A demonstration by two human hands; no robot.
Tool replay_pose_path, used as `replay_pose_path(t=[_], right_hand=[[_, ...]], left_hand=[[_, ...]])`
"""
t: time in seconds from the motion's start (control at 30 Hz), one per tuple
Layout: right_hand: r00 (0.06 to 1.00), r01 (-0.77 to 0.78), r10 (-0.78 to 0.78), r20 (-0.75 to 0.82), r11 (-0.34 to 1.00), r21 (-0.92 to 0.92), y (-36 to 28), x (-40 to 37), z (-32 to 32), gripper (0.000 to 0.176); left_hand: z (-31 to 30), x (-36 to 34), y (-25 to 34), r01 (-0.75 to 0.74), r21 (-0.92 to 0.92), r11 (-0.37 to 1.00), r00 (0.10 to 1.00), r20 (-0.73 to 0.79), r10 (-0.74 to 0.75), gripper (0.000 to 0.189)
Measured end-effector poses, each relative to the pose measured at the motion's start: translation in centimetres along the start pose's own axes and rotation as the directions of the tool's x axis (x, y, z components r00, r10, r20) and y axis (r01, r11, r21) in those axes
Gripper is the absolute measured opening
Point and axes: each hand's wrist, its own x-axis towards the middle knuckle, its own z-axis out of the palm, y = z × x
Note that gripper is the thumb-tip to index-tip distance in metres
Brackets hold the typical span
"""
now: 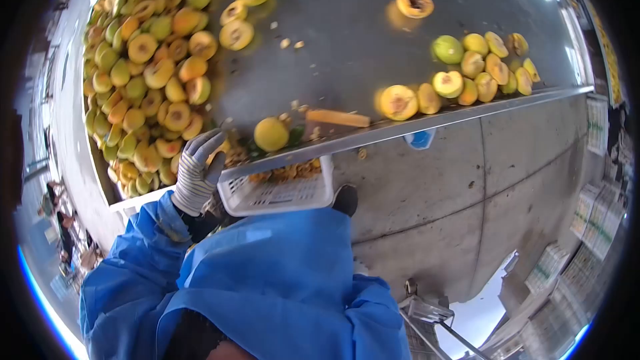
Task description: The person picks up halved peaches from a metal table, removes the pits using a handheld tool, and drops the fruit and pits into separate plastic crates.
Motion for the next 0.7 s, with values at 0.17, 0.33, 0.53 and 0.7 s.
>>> replay_pose_path(t=[0.17, 0.33, 0.53, 0.7], right_hand=[[0.997, 0.032, -0.024, -0.073, 0.994, 0.102, -2.9, 2.1, 1.1, 0.033], [0.989, 0.064, -0.044, -0.138, 0.988, 0.144, -4.9, 4.6, 1.9, 0.033], [0.975, 0.113, -0.08, -0.206, 0.982, 0.152, -5.5, 6.8, 0.7, 0.032], [0.958, 0.156, -0.127, -0.257, 0.983, 0.097, -5.3, 8.8, -1.1, 0.032]], left_hand=[[5.6, 3.4, 1.8, -0.069, 0.045, 0.997, 0.996, 0.066, 0.066, 0.056], [6.2, 3.6, 0.9, -0.074, -0.051, 0.996, 0.975, 0.205, 0.083, 0.053], [6.4, 5.3, 1.7, -0.145, -0.052, 0.988, 0.923, 0.353, 0.154, 0.042], [5.6, 5.6, 2.2, -0.072, -0.077, 0.994, 0.932, 0.35, 0.095, 0.03]])
